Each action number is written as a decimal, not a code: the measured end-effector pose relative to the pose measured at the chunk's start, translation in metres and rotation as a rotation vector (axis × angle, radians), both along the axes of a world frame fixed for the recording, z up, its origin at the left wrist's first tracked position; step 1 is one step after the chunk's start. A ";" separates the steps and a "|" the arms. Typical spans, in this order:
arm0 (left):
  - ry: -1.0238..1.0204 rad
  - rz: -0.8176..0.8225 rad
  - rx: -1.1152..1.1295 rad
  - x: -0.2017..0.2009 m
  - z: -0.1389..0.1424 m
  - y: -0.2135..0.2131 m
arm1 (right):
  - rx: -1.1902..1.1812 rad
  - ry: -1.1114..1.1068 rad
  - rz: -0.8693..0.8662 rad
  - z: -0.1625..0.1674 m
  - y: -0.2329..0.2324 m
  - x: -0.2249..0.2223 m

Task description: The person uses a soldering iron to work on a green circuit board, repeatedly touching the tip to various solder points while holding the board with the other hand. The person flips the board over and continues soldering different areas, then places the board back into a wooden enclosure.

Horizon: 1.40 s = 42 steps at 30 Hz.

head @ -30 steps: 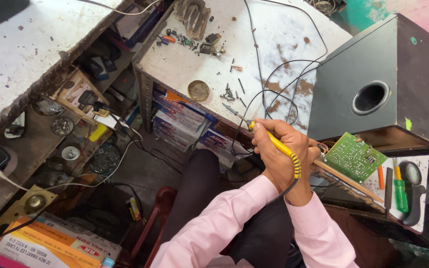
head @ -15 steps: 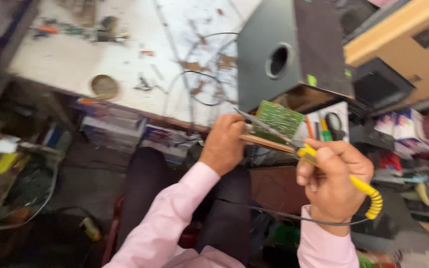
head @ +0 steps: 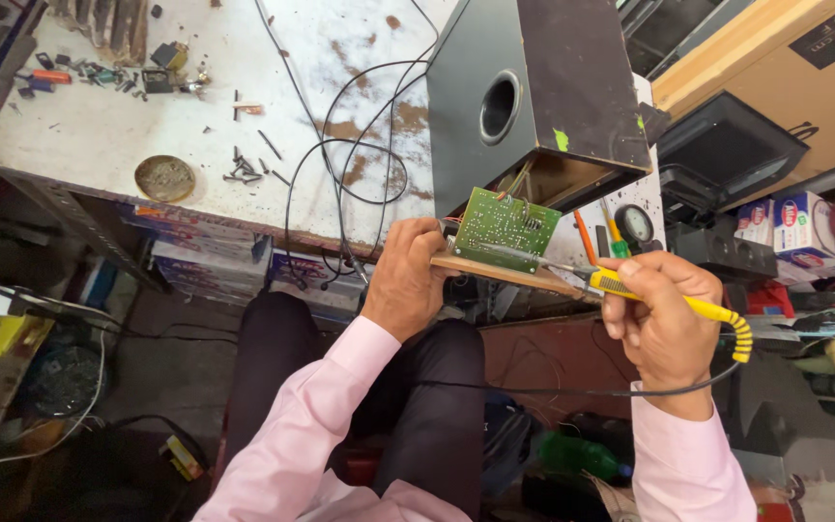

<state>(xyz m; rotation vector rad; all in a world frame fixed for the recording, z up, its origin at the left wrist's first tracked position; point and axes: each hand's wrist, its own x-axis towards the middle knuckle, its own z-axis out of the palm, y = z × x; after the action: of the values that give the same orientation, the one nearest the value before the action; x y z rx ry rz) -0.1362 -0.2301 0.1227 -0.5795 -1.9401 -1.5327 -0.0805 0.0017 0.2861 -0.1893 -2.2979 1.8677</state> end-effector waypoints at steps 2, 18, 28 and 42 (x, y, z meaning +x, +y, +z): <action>0.003 0.003 -0.010 0.000 0.000 0.000 | 0.009 -0.009 0.011 0.001 -0.002 -0.003; 0.022 0.003 -0.022 0.000 -0.001 0.000 | 0.115 -0.035 0.015 0.014 -0.009 -0.009; 0.040 0.000 -0.015 0.000 0.000 0.001 | 0.021 0.004 -0.018 0.013 0.003 -0.002; 0.051 0.014 -0.017 0.001 0.001 0.005 | -0.116 0.020 -0.062 -0.015 0.030 0.010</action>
<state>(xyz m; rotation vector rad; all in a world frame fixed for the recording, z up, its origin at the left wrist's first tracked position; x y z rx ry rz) -0.1350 -0.2251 0.1241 -0.6057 -1.9166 -1.4794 -0.0704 0.0317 0.2711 -0.2531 -2.1473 1.9634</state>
